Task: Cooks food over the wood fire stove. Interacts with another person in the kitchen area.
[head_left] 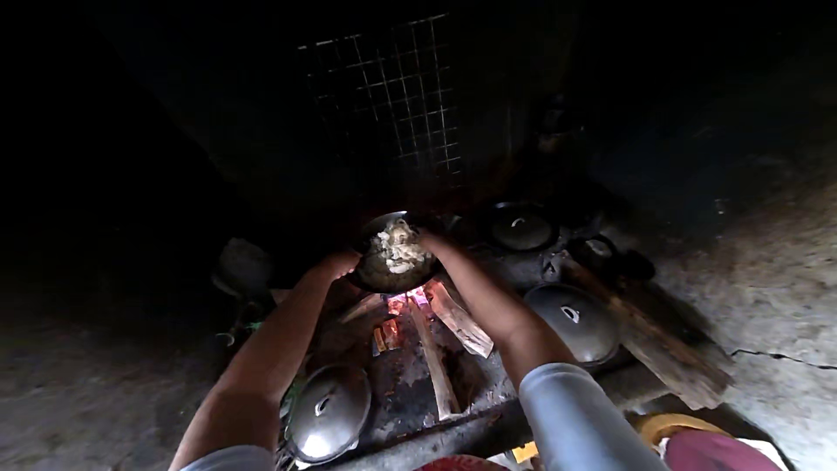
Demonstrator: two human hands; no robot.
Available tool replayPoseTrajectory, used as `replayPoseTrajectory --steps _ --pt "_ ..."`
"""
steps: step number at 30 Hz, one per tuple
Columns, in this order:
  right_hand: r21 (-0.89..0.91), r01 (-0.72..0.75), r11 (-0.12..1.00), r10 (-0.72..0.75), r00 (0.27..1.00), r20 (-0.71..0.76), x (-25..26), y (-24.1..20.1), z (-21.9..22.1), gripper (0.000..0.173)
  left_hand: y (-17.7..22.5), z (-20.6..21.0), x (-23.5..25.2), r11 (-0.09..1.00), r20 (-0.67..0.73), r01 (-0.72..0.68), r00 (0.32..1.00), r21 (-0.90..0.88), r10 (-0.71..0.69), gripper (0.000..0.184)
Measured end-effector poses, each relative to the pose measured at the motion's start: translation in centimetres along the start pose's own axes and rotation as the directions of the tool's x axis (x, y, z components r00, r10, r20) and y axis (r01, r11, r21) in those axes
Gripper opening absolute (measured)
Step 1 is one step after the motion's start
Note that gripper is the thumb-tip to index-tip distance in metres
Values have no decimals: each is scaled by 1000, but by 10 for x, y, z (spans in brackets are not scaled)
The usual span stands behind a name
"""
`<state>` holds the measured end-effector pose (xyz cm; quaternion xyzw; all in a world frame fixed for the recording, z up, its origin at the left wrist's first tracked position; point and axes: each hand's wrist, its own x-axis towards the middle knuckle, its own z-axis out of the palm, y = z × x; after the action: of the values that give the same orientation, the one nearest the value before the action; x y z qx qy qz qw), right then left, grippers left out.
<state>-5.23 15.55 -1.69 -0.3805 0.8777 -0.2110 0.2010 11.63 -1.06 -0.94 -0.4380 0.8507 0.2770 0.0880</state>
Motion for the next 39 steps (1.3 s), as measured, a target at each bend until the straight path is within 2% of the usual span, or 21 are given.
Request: replayPoseTrajectory --steps 3,6,8,12,20,22,24,27,29,32,35,39 --pt "-103 6 995 0 999 54 -9 -14 -27 45 10 -27 -20 941 -42 -122 989 316 142 32" --pt "-145 26 989 -13 996 88 -24 -23 -46 39 32 -18 -67 783 -153 -12 979 622 136 30" --pt "-179 2 984 7 999 49 -34 -25 -49 39 34 -8 -83 710 -182 40 975 703 126 26" --pt "-290 -26 957 22 1000 -18 -51 -22 -56 32 20 -20 -65 705 -259 104 959 701 116 21" --pt "-482 51 875 -1 995 102 -118 -7 -57 20 -21 -24 14 773 -310 118 945 623 105 28" --pt "-503 31 864 38 991 127 -122 5 -48 19 -43 -23 35 818 -280 70 953 572 114 33" --pt "-486 15 874 68 986 154 -116 16 -37 20 -67 -21 56 872 -191 -37 970 488 148 36" --pt "-425 42 904 26 988 154 -95 28 -12 23 -85 -14 64 938 -40 -191 977 289 211 35" --pt "-392 69 917 -25 993 117 -77 35 12 29 -85 -6 57 963 -4 -202 979 180 206 35" --pt "-342 92 935 -80 996 49 -59 37 41 30 -77 2 36 971 9 -191 981 143 191 38" --pt "-319 62 946 -34 995 92 -58 20 42 29 -68 -2 12 947 -45 -182 979 265 200 39" --pt "-249 94 964 -74 993 89 -56 10 34 28 -45 -24 -25 902 -119 -93 980 421 157 46"
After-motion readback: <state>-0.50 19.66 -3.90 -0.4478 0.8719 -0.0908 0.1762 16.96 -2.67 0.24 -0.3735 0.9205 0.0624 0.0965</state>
